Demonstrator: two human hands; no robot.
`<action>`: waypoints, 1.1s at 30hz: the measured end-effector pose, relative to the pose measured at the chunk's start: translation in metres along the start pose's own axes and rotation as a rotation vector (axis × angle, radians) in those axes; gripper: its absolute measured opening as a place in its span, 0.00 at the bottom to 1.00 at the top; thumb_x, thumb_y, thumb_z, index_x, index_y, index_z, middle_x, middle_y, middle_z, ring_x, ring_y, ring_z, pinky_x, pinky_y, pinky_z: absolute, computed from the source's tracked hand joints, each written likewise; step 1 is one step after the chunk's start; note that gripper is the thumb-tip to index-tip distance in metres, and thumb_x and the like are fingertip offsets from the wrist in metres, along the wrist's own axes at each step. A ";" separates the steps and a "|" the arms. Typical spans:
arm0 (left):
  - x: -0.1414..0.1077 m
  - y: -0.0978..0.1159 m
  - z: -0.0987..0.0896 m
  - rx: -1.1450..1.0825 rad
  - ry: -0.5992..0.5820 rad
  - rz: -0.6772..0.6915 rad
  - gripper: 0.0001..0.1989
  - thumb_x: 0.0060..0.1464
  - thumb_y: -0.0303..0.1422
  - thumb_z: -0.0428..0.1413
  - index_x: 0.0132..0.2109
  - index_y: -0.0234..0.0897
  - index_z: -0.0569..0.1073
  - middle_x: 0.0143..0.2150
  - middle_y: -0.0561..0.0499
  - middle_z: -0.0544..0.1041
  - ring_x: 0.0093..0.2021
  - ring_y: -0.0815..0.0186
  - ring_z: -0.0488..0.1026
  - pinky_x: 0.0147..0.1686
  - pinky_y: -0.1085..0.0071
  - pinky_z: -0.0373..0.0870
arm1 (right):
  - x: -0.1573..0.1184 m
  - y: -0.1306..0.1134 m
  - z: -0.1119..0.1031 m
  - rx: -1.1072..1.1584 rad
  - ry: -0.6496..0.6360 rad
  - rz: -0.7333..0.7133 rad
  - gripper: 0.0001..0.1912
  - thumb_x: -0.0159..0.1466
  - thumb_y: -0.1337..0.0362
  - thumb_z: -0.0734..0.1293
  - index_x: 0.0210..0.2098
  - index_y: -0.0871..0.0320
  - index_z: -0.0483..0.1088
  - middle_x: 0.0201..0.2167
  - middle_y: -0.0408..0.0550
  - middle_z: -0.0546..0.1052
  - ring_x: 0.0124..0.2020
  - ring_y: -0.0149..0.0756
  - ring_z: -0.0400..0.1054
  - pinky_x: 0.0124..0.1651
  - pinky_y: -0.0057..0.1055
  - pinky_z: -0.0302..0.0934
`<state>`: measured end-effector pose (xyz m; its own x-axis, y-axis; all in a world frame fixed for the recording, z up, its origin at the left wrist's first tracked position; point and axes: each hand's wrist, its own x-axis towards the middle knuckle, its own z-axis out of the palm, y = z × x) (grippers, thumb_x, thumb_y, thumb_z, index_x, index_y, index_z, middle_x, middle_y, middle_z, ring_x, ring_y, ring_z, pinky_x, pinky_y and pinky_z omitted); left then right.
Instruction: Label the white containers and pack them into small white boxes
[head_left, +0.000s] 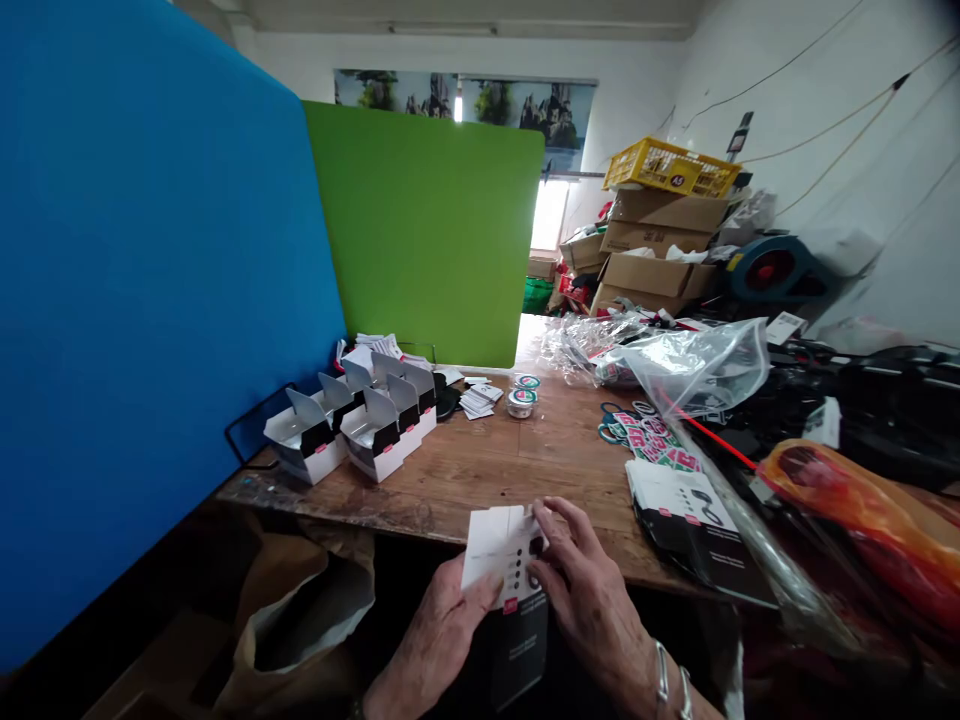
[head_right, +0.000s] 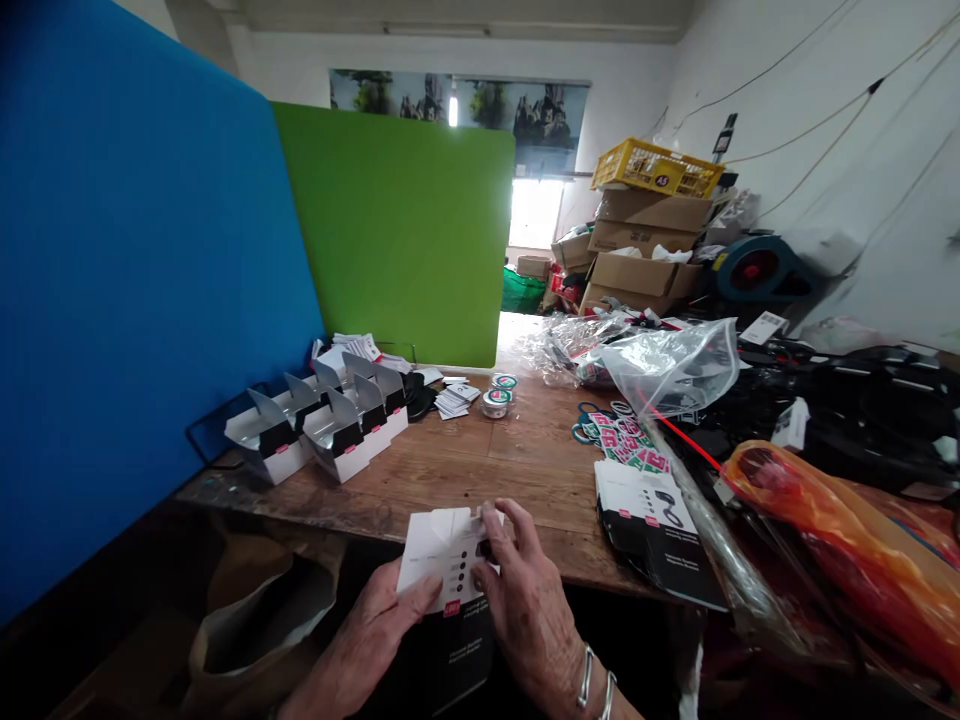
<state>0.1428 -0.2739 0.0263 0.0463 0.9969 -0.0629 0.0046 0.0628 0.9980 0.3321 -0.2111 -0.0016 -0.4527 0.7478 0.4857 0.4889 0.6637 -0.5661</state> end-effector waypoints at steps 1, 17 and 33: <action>-0.001 0.001 0.000 0.024 0.008 -0.001 0.21 0.61 0.44 0.54 0.57 0.40 0.75 0.50 0.49 0.81 0.50 0.56 0.76 0.52 0.65 0.72 | -0.004 0.001 0.003 0.000 -0.011 -0.009 0.33 0.69 0.69 0.58 0.70 0.44 0.49 0.66 0.50 0.57 0.64 0.46 0.61 0.63 0.46 0.65; -0.009 -0.047 0.008 0.514 0.136 0.274 0.12 0.64 0.37 0.50 0.48 0.39 0.75 0.39 0.48 0.76 0.37 0.65 0.73 0.37 0.72 0.72 | -0.016 -0.001 -0.027 0.544 -0.491 0.551 0.08 0.57 0.69 0.65 0.31 0.55 0.59 0.24 0.39 0.71 0.25 0.33 0.70 0.26 0.26 0.62; -0.053 -0.064 0.023 -0.075 -0.098 -0.052 0.30 0.56 0.42 0.60 0.63 0.41 0.65 0.47 0.48 0.77 0.43 0.62 0.73 0.43 0.68 0.70 | -0.030 -0.037 -0.021 -0.062 -0.531 0.087 0.03 0.68 0.68 0.61 0.40 0.54 0.66 0.35 0.43 0.76 0.33 0.34 0.69 0.35 0.29 0.56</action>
<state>0.1632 -0.3322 -0.0340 0.1451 0.9832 -0.1104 -0.0653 0.1208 0.9905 0.3436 -0.2575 0.0185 -0.7151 0.6985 0.0265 0.5773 0.6115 -0.5412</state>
